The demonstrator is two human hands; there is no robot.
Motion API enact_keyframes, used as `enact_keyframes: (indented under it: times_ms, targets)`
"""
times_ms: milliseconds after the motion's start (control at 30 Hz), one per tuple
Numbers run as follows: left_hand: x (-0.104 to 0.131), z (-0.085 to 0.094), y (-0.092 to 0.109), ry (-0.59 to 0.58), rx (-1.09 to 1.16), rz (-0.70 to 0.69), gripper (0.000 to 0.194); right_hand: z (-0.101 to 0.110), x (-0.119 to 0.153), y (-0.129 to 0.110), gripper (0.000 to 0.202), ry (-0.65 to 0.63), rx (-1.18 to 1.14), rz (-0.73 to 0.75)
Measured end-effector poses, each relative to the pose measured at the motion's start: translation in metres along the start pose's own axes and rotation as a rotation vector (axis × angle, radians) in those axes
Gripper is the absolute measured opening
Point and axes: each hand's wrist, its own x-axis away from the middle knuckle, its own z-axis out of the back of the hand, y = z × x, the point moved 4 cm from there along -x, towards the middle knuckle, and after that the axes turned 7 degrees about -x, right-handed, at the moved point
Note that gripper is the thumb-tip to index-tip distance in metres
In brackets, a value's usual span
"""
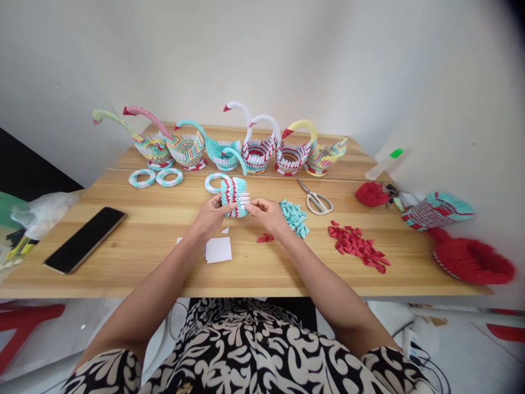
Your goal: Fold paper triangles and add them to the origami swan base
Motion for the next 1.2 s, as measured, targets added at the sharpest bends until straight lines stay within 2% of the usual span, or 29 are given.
enact_keyframes:
  times_ms: [200,433,567,667,767,833,933,1100,1200]
  targets:
    - [0.0,0.001,-0.001,0.012,-0.041,-0.027,0.037,-0.002,0.005,-0.011,0.031,0.06,0.182,0.118]
    - [0.002,-0.003,0.001,-0.016,-0.026,-0.025,0.041,-0.001,0.002,-0.005,0.034,0.017,0.038,0.057]
    - [0.003,-0.003,0.002,-0.023,-0.04,-0.02,0.044,-0.003,0.006,-0.013,0.028,0.043,0.11,0.128]
    - [-0.001,0.006,0.006,0.035,0.02,-0.019,0.046,-0.003,0.007,-0.019,0.026,0.023,0.112,0.203]
    - [-0.006,0.021,0.018,0.126,0.076,-0.113,0.047,0.005,0.002,-0.011,0.03,0.044,0.066,0.16]
    - [-0.008,0.029,0.029,0.159,0.097,-0.204,0.048,0.009,-0.003,-0.001,0.03,0.036,0.144,0.127]
    - [-0.009,0.037,0.038,0.193,0.111,-0.281,0.05,0.007,-0.01,0.009,0.025,-0.049,0.378,0.114]
    - [-0.01,0.038,0.037,0.214,0.119,-0.278,0.047,-0.01,-0.025,0.008,0.034,-0.151,0.722,0.101]
    - [-0.009,0.033,0.034,0.165,0.128,-0.239,0.045,-0.021,-0.036,0.011,0.026,-0.178,0.84,0.056]
